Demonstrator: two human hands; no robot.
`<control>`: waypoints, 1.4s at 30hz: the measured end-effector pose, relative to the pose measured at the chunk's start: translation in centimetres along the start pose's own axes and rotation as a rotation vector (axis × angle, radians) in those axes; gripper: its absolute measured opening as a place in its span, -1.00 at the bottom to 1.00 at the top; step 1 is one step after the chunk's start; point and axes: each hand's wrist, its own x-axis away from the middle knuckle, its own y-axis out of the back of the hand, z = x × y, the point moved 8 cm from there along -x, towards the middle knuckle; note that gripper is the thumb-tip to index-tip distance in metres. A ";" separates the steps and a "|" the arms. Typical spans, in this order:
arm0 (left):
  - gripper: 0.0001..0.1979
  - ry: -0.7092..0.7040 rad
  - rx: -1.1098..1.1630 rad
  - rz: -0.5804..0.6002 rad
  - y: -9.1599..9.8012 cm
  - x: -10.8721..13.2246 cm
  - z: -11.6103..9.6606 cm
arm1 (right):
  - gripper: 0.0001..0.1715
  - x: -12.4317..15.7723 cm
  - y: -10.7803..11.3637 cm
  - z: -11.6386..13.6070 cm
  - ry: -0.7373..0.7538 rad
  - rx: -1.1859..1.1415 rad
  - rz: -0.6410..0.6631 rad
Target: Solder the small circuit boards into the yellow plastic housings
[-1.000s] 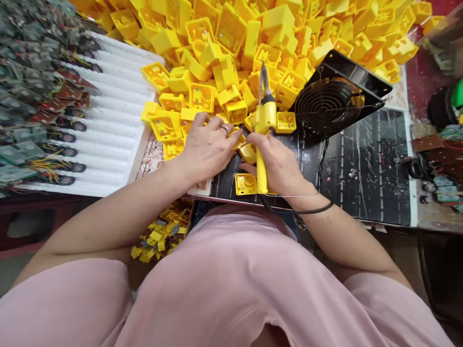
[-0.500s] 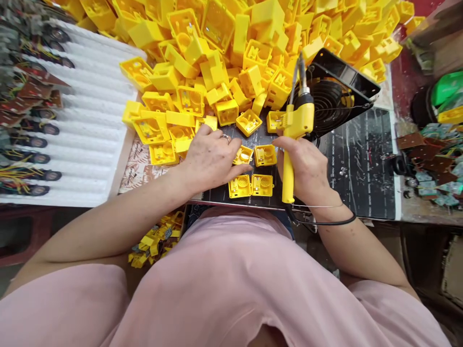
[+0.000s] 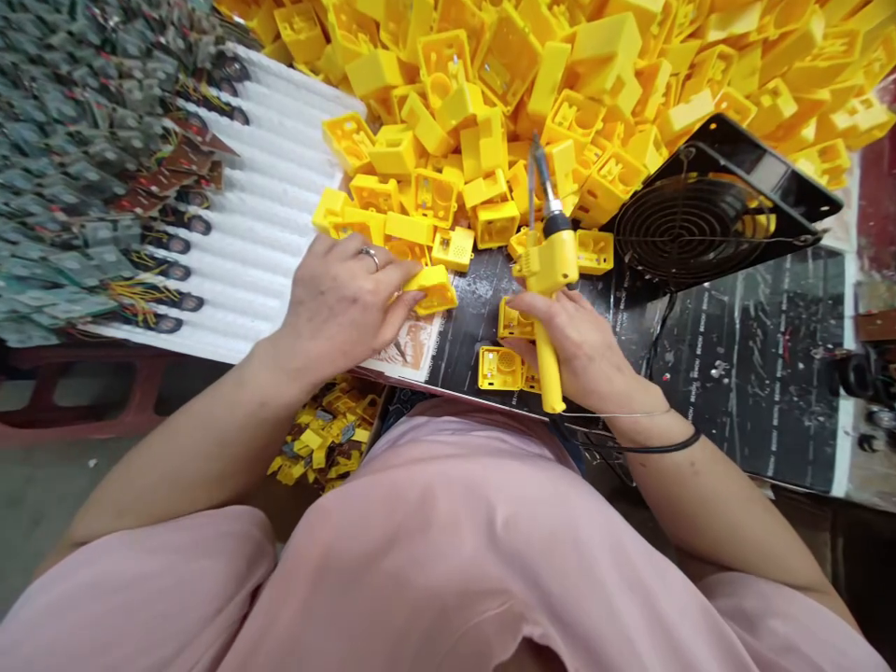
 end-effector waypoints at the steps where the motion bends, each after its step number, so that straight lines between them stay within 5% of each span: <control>1: -0.59 0.000 0.032 0.014 -0.1 -0.1 -0.4 | -0.64 -0.2 -0.4 0.1 0.004 -0.013 0.037; 7: -0.50 0.025 0.018 0.289 -2.4 0.0 -2.7 | -0.63 -0.1 -0.1 -0.1 -0.018 -0.029 0.052; 12: -0.39 -0.024 0.059 0.046 -1.1 0.8 -3.8 | -0.66 0.1 -0.3 -1.0 -0.082 -0.032 0.040; 17: -0.55 -0.303 0.125 0.099 -1.4 1.1 -5.0 | -0.62 0.4 0.1 -0.9 -0.080 -0.080 0.049; 21: -0.37 -0.563 0.342 0.031 -1.0 2.0 -4.8 | -0.51 1.4 1.8 -1.2 -0.087 -0.136 -0.009; 26: -0.50 -0.300 0.327 -0.171 -1.3 2.9 -3.3 | -0.21 3.1 1.9 -1.5 -0.058 -0.157 0.079; 32: -0.49 -0.382 0.411 -0.129 -1.5 3.8 -5.1 | -0.20 3.8 1.7 -1.2 -0.055 -0.163 0.080; 38: -0.70 0.018 0.193 -0.097 -0.9 -3.0 -1.4 | -0.37 3.8 3.3 -0.6 -0.063 -0.082 -0.106; 42: -0.72 -0.008 0.130 -0.057 -1.5 -6.5 -1.6 | -0.38 4.4 4.1 -0.4 -0.089 -0.026 -0.177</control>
